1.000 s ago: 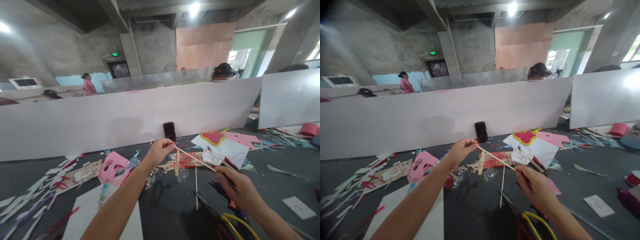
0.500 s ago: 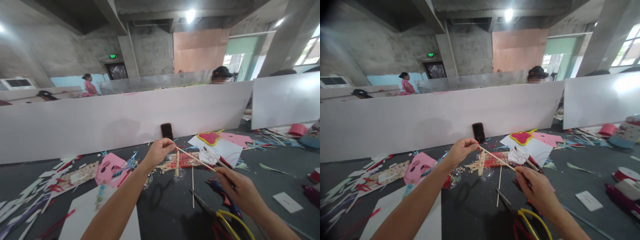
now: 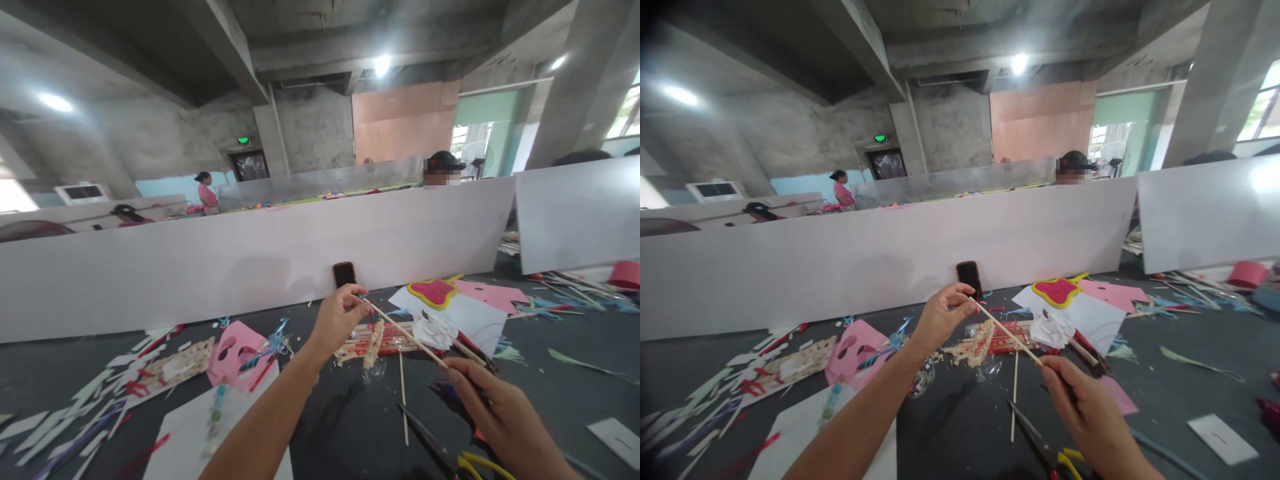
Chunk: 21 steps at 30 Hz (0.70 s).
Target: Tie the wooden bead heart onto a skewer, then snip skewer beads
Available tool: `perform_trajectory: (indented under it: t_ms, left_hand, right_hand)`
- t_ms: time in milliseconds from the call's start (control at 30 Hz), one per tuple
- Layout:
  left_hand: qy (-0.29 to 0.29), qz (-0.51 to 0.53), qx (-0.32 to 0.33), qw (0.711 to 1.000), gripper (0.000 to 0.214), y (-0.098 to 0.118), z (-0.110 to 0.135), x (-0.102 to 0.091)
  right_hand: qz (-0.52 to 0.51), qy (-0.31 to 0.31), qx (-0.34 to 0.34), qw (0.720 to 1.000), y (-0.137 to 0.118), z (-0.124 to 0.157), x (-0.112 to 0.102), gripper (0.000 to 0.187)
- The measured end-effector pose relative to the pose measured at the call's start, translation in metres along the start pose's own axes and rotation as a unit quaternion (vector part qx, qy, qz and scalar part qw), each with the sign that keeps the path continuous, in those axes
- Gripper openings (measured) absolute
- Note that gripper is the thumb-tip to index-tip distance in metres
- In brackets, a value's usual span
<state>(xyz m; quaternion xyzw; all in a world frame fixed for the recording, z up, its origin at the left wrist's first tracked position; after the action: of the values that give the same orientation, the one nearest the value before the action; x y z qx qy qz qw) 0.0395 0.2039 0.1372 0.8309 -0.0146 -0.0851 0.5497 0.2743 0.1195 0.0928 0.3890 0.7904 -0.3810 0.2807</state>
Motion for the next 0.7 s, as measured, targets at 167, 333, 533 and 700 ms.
perform_trajectory:
  t_ms: [167,333,533,700]
  left_hand:
    - [0.064,-0.042,0.027,0.997,0.033,0.005,0.011,-0.006]
    - [0.089,-0.133,0.060,0.985,0.024,-0.003,0.047,-0.007]
    - [0.041,-0.236,0.116,0.964,0.018,-0.037,0.111,0.001]
    - [0.005,-0.321,0.234,0.918,0.021,-0.089,0.149,0.000]
  right_hand:
    - [0.017,0.051,0.005,0.999,0.003,-0.011,-0.015,0.025]
    - [0.066,0.096,0.067,0.991,0.017,-0.027,-0.040,0.028]
    - [0.174,0.138,0.181,0.958,0.036,-0.052,-0.092,0.037]
    - [0.255,0.151,0.243,0.924,0.054,-0.070,-0.134,0.039]
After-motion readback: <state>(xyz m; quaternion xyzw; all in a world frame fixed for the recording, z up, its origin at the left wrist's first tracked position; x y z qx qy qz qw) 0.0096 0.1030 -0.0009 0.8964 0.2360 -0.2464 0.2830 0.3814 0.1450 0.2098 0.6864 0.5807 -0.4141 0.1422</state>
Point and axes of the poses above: each hand's wrist, its own z-axis away from the middle knuckle, its own x-axis out of the palm, y = z × x, the point moved 2 cm from there along -z, towards the middle knuckle, and after that the axes turned 13 degrees about z, right-handed, at the moved point
